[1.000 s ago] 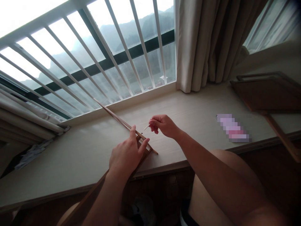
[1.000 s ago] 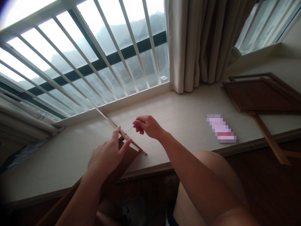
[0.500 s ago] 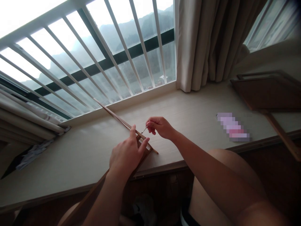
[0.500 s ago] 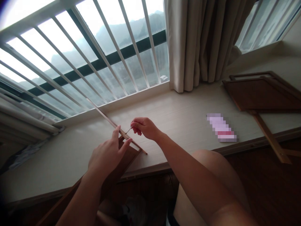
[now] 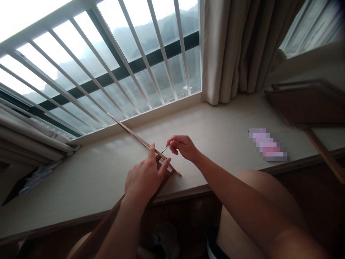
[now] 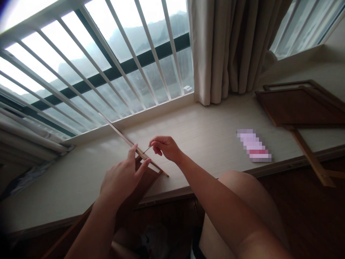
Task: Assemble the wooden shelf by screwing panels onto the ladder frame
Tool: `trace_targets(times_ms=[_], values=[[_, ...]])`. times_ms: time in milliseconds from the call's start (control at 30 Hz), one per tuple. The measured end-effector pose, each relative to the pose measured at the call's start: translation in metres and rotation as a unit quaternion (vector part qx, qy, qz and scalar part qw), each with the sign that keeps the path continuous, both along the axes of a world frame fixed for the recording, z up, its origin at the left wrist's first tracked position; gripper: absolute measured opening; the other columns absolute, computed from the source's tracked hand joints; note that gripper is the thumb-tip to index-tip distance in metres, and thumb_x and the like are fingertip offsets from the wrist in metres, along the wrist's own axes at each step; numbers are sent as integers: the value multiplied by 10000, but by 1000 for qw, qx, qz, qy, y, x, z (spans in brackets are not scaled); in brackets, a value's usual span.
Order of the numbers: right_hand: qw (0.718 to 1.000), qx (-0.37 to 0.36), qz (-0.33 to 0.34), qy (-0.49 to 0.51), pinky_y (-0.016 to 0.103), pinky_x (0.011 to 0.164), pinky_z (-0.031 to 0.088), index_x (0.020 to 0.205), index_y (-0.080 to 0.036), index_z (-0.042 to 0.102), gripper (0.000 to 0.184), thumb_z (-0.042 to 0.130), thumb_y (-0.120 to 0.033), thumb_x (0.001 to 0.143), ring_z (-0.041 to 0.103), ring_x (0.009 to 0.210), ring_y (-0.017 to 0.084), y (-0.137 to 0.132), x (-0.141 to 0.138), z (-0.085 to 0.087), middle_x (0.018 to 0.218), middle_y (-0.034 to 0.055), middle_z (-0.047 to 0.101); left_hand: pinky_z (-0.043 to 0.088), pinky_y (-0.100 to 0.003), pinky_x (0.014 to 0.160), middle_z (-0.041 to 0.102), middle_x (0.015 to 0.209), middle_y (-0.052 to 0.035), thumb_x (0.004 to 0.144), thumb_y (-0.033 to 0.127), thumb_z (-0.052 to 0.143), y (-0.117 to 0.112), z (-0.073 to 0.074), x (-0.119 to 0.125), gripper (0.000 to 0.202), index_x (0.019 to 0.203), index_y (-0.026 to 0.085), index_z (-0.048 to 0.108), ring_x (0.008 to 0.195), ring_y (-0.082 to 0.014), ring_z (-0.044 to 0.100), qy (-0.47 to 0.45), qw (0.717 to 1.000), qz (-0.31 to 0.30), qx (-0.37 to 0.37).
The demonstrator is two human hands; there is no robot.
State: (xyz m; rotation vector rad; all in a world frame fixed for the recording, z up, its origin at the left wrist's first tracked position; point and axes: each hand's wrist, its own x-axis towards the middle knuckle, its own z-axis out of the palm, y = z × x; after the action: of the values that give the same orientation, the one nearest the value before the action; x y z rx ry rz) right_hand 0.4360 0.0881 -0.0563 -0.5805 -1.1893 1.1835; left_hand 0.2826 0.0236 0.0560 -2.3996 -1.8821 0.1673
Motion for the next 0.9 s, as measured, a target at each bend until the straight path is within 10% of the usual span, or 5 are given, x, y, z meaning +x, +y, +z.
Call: trace_targets(times_ms=[533,900], values=[[983,-148,-22,-105,229,340,180,459,-183,400,478,543,-414,853,265,310,51,-6,-2,34,348,-59,326,448,-374,679,709,944,-127,878,670,159,2,-5,-5,739,1483,246,183,817,-323,670,-6,1000,-11,12],[987,-80,-6,-137,199,358,225,544,-172,416,482,486,-490,900,317,351,50,-1,13,30,409,-62,379,446,-376,683,709,959,-138,871,680,160,1,-6,-3,756,1483,236,175,831,-328,670,-3,1000,-9,12]])
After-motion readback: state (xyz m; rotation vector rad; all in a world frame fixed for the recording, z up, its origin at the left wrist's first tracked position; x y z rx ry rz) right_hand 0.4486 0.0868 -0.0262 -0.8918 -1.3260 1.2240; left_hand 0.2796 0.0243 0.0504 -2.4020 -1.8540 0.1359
